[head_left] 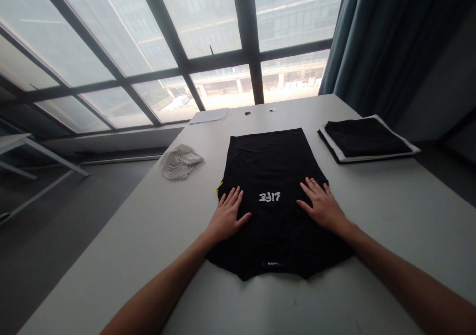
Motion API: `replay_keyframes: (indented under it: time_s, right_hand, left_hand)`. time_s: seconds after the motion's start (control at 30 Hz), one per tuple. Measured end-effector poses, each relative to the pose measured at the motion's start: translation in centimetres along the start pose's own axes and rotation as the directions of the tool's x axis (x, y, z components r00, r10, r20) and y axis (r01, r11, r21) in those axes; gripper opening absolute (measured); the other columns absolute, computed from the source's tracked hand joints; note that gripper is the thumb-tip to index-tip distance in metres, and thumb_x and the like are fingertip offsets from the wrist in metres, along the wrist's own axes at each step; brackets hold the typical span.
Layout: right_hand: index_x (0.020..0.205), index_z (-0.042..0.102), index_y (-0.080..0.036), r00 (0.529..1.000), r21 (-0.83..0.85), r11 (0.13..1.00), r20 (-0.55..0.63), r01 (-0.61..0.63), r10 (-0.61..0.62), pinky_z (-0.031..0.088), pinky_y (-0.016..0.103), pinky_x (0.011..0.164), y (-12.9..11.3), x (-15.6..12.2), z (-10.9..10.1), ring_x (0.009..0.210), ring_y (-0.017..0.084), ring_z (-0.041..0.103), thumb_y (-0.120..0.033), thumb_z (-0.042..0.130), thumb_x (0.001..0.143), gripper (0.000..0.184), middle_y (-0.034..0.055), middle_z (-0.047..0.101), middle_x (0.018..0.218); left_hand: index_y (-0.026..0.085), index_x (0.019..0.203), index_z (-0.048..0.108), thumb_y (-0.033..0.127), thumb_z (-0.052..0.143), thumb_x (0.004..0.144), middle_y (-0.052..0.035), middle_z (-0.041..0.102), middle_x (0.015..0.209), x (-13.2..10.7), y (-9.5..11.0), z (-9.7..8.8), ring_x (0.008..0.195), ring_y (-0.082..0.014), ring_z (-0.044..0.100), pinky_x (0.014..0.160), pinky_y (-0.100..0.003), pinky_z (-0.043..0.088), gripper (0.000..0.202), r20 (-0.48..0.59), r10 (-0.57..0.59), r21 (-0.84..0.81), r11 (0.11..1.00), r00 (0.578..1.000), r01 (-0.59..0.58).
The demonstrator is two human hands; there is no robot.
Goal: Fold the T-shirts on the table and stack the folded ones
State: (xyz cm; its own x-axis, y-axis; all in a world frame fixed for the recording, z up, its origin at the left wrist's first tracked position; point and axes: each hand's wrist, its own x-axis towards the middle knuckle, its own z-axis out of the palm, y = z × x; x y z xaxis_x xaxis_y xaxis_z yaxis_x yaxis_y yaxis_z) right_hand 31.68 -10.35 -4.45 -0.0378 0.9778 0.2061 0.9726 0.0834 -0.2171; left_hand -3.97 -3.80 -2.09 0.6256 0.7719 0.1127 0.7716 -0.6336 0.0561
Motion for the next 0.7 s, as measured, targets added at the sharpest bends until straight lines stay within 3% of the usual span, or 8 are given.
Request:
replay_keyframes:
  time_s: [0.47,0.6,0.7]
  right_hand:
    - [0.151,0.043,-0.014,1.000,0.012,1.000,0.012,-0.008,0.008,0.018,0.055,0.122,-0.1,0.0,-0.2,0.152,0.029,0.023,-0.058,0.038,0.100,0.068,0.0132,0.030,0.162]
    - [0.151,0.043,-0.015,1.000,0.054,0.999,-0.024,0.002,-0.001,0.020,0.058,0.121,-0.1,0.0,-0.4,0.151,0.030,0.024,-0.053,0.041,0.100,0.063,0.0141,0.033,0.161]
    - [0.148,0.048,-0.018,0.992,0.115,0.992,-0.114,0.059,-0.046,0.022,0.060,0.120,-0.3,-0.2,-1.4,0.150,0.032,0.026,-0.045,0.046,0.100,0.055,0.0135,0.036,0.160]
  left_hand:
    - [0.020,0.160,0.024,0.062,0.037,0.101,-0.0097,0.020,0.166,0.0,-0.1,0.1,0.154,-0.0285,0.014,0.124,-0.051,0.017,0.074,0.012,-0.012,-0.041,0.999,1.000,0.013]
    - [0.021,0.160,0.024,0.055,0.041,0.102,-0.0105,0.022,0.166,0.1,-0.4,-0.2,0.154,-0.0295,0.016,0.123,-0.053,0.014,0.069,0.013,-0.021,-0.154,0.988,1.000,0.023]
    - [0.025,0.159,0.028,0.048,0.045,0.102,-0.0101,0.029,0.164,-0.2,-0.6,-1.7,0.152,-0.0303,0.022,0.123,-0.056,0.015,0.063,-0.027,0.006,-0.288,0.957,1.000,-0.014]
